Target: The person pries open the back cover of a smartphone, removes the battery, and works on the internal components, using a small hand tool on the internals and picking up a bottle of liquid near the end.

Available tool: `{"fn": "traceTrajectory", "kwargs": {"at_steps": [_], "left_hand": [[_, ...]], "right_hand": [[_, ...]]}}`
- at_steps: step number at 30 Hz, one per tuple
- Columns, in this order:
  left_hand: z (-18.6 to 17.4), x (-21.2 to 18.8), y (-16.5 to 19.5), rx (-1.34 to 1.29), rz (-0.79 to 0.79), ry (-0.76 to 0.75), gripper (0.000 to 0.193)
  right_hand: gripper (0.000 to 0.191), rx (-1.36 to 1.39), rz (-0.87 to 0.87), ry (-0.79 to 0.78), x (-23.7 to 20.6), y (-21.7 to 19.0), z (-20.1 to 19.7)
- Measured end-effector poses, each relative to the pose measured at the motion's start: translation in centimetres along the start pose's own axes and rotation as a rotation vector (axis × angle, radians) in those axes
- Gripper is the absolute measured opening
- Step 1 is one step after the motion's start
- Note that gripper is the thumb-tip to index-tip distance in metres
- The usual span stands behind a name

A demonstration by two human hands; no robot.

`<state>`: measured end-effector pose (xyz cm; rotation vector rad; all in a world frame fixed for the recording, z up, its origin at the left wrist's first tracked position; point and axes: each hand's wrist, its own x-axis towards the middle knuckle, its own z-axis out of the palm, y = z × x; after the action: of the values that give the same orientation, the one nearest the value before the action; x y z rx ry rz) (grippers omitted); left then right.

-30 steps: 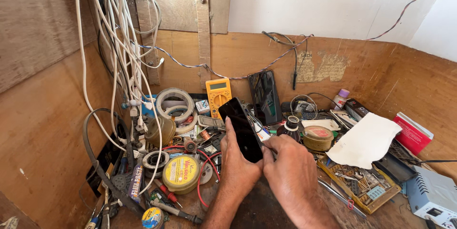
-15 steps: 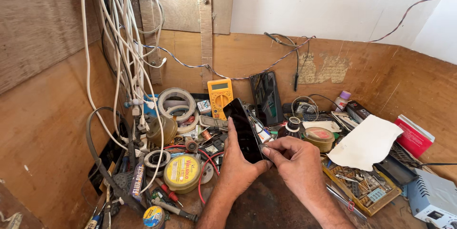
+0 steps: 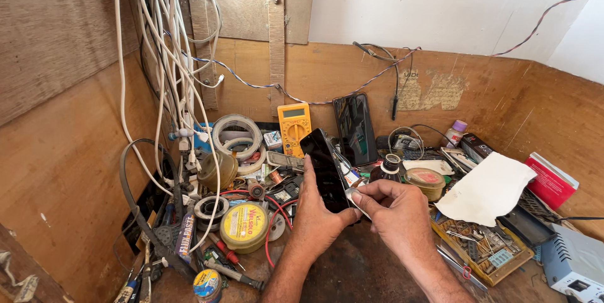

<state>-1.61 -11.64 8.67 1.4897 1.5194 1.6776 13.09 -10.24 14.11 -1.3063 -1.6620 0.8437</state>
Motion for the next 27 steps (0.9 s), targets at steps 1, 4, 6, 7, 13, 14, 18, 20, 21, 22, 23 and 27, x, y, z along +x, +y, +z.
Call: {"fn": "traceTrajectory", "kwargs": {"at_steps": [1, 4, 6, 7, 13, 14, 18, 20, 21, 22, 23, 27], "left_hand": [[0.1, 0.0, 0.0, 0.009, -0.006, 0.004, 0.137], [0.5, -0.1, 0.0, 0.071, 0.037, 0.037, 0.136], [0.7, -0.2, 0.0, 0.086, 0.051, 0.046, 0.136], [0.8, -0.3, 0.1, 0.093, 0.059, 0.05, 0.135], [1.0, -0.4, 0.3, 0.053, 0.007, 0.032, 0.131], [0.9, -0.3, 0.4, 0.061, 0.007, 0.025, 0.133], [0.7, -0.2, 0.4, 0.075, 0.008, -0.018, 0.14], [0.5, -0.3, 0.4, 0.069, 0.006, -0.033, 0.141], [0.4, -0.4, 0.4, 0.06, 0.005, -0.039, 0.141], [0.4, -0.4, 0.4, 0.05, 0.006, -0.046, 0.141], [0.4, -0.3, 0.4, 0.053, 0.009, -0.046, 0.142], [0.6, -0.3, 0.3, 0.065, 0.003, -0.037, 0.142]], "right_hand": [[0.014, 0.02, 0.009, 0.003, 0.0, -0.2, 0.1], [0.015, -0.182, -0.081, 0.125, -0.4, -0.8, 0.3], [0.015, -0.251, -0.176, 0.18, -0.8, -1.1, 0.5], [0.016, -0.285, -0.224, 0.209, -0.9, -1.3, 0.6], [0.015, -0.336, -0.295, 0.218, -0.7, -0.9, 1.0], [0.014, -0.28, -0.301, 0.199, -0.5, -0.7, 1.1], [0.01, -0.008, -0.184, 0.064, 1.0, 0.6, 0.7], [0.01, 0.103, -0.115, -0.007, 1.6, 1.2, 0.3], [0.01, 0.131, -0.108, -0.025, 1.7, 1.4, 0.1], [0.01, 0.159, -0.103, -0.041, 1.8, 1.4, -0.1], [0.01, 0.148, -0.103, -0.032, 1.8, 1.4, -0.2], [0.01, -0.026, -0.187, 0.102, 1.0, 0.6, 0.1]]}}
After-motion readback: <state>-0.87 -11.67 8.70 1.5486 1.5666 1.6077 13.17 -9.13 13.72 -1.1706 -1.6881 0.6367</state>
